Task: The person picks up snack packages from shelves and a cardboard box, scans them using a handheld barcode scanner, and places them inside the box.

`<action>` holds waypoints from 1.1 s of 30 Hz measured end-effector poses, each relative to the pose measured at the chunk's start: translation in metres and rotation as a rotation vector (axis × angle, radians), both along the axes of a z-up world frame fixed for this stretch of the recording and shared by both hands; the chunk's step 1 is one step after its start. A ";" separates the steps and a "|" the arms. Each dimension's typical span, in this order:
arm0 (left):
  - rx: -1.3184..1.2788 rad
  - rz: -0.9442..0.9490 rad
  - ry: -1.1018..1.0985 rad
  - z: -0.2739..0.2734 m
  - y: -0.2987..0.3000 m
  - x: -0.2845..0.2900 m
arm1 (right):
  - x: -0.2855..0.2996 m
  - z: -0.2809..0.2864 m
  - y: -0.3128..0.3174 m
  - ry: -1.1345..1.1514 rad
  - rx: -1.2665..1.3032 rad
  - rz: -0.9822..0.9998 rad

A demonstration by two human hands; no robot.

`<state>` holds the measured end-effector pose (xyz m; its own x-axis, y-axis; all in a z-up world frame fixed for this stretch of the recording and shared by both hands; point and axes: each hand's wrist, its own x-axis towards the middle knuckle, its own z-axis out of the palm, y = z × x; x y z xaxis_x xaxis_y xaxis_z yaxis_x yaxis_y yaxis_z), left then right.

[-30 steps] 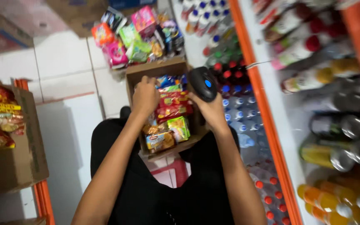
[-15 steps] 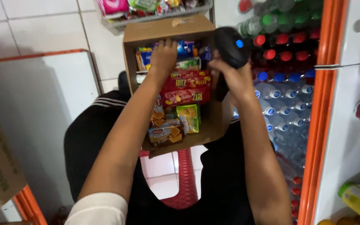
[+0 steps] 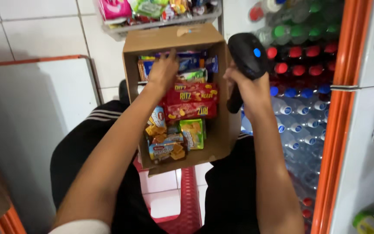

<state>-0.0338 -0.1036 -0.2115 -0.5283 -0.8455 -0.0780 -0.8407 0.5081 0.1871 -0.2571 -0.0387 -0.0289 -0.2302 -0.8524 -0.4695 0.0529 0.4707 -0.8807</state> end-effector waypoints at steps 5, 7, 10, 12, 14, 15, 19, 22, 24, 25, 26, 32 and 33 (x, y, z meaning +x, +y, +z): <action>0.642 0.385 0.067 0.107 0.012 0.032 | -0.002 -0.016 0.004 0.049 -0.003 0.023; 0.645 0.449 0.311 0.141 0.018 0.059 | -0.005 -0.021 0.006 0.075 -0.037 0.030; 0.752 0.598 0.470 0.175 0.026 0.091 | -0.006 -0.028 0.011 0.276 -0.079 0.122; 0.681 0.539 0.725 0.184 0.024 0.099 | -0.004 -0.029 0.009 0.358 -0.087 0.276; 0.819 0.578 0.876 0.185 0.020 0.096 | -0.005 -0.025 0.010 0.463 -0.214 0.334; 0.970 0.624 1.019 0.184 0.022 0.093 | -0.004 -0.023 0.014 0.562 -0.327 0.395; 1.276 0.599 1.267 0.174 0.011 0.081 | 0.011 -0.013 0.013 0.782 -0.347 0.562; 1.399 0.589 1.457 0.165 0.002 0.070 | 0.025 0.011 0.014 0.681 -0.314 0.578; 1.450 0.670 1.541 0.159 0.007 0.067 | 0.034 0.030 0.018 0.634 -0.277 0.732; 1.456 0.681 1.542 0.157 0.010 0.067 | 0.039 0.040 0.019 0.629 -0.268 0.739; 1.453 0.680 1.556 0.155 0.010 0.066 | 0.044 0.049 0.021 0.590 -0.286 0.759; 1.386 0.717 1.592 0.158 0.007 0.063 | 0.065 0.082 0.028 0.620 -0.302 0.846; 1.390 0.721 1.601 0.157 0.008 0.063 | 0.066 0.083 0.031 0.667 -0.279 0.853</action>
